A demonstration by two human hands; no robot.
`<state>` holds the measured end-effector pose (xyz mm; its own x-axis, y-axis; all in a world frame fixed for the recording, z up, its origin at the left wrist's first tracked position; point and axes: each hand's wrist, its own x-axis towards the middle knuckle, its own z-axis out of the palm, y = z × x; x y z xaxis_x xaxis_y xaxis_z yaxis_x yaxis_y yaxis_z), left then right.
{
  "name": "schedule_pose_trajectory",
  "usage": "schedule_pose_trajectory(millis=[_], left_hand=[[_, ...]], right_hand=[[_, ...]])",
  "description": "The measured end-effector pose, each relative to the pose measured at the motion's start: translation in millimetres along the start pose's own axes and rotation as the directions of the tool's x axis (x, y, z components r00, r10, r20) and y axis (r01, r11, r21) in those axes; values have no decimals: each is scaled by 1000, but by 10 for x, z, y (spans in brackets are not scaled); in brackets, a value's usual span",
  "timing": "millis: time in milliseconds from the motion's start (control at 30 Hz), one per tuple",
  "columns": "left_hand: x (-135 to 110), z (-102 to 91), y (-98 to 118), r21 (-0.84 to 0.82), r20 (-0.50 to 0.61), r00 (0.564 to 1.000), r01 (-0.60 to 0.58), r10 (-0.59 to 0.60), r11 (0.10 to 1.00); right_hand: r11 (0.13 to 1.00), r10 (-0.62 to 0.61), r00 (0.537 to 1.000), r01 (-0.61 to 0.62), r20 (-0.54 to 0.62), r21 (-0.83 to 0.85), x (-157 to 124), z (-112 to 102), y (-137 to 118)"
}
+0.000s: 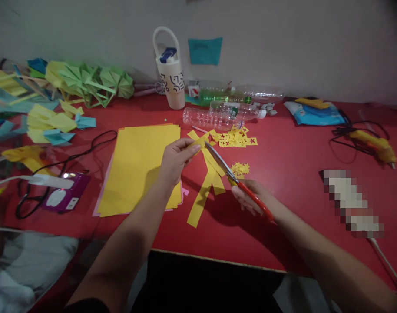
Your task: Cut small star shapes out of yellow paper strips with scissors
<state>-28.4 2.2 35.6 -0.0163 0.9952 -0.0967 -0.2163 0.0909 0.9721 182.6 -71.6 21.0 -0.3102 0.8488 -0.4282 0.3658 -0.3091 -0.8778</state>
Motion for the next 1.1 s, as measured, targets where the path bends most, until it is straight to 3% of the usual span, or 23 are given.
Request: schedule_pose_trajectory(millis=[233, 633, 1100], left_hand=[[42, -73, 16, 139, 13, 995, -95, 94, 986], [54, -106, -27, 245, 16, 990, -142, 143, 959], [54, -112, -18, 226, 30, 989, -147, 144, 963]], right_hand=[[996, 11, 1000, -9, 23, -92, -22, -36, -50], [991, 33, 999, -30, 20, -128, -18, -39, -63], [996, 46, 999, -44, 21, -81, 3, -51, 23]])
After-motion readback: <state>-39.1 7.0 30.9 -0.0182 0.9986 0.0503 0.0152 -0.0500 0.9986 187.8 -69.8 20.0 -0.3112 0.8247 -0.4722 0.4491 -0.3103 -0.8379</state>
